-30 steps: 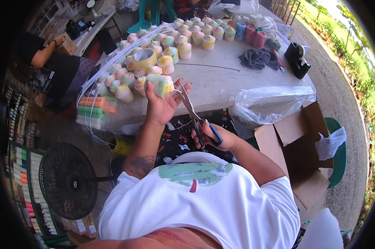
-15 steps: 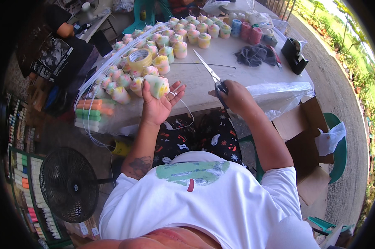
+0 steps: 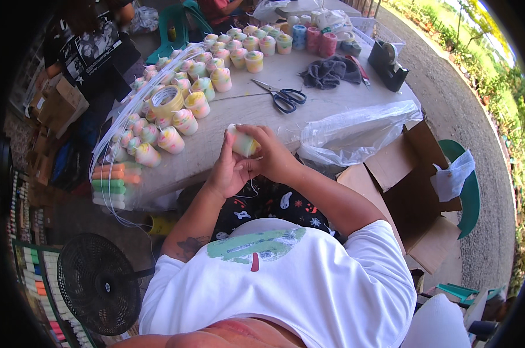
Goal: The person assembles small decorative candles by inserting wicks, trimming them with scissors, and wiping the candles with a cloth. They handle each candle individually and place finished units on the table.
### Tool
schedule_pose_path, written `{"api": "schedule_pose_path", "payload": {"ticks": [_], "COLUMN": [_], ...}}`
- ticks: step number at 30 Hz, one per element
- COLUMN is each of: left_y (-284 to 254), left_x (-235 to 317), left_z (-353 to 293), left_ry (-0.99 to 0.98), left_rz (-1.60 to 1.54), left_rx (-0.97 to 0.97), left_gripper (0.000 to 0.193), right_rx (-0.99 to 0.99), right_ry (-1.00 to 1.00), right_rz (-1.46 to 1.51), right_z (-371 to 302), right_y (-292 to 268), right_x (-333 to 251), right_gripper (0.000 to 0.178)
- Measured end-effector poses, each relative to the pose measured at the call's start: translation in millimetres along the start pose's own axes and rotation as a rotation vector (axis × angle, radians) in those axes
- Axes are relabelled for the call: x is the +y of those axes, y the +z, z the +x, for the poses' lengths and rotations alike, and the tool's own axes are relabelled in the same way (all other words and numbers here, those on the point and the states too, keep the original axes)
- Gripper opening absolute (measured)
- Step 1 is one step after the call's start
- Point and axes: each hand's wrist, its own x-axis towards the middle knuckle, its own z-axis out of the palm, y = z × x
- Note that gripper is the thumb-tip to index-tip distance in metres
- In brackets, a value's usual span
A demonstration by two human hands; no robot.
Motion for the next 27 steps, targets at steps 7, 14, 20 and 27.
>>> {"api": "schedule_pose_path", "payload": {"ticks": [7,14,20,27], "left_y": [-20.0,-7.3,-2.0,0.4], "left_x": [22.4,33.8,54.6,114.0], "left_z": [-52.1,-84.4,-107.8,-113.1], "left_ry": [-0.118,0.037,0.2,0.529], "left_rz": [0.294,0.426,0.268,0.248], "left_rx": [0.016,-0.161,-0.227,-0.227], "left_gripper": [0.051,0.04,0.046,0.036], "right_rx": [0.19,0.243,-0.51,-0.918], "right_ry": [0.343,0.597,0.268,0.505], "right_rz": [-0.566,-0.809,0.095,0.08], "right_z": [102.8,174.6,65.3,10.2], "right_y": [-83.9,-137.8,-42.0,-46.1], "right_x": [52.0,156.9,-13.7,-23.6], "right_gripper": [0.07,0.075,0.069,0.018]}}
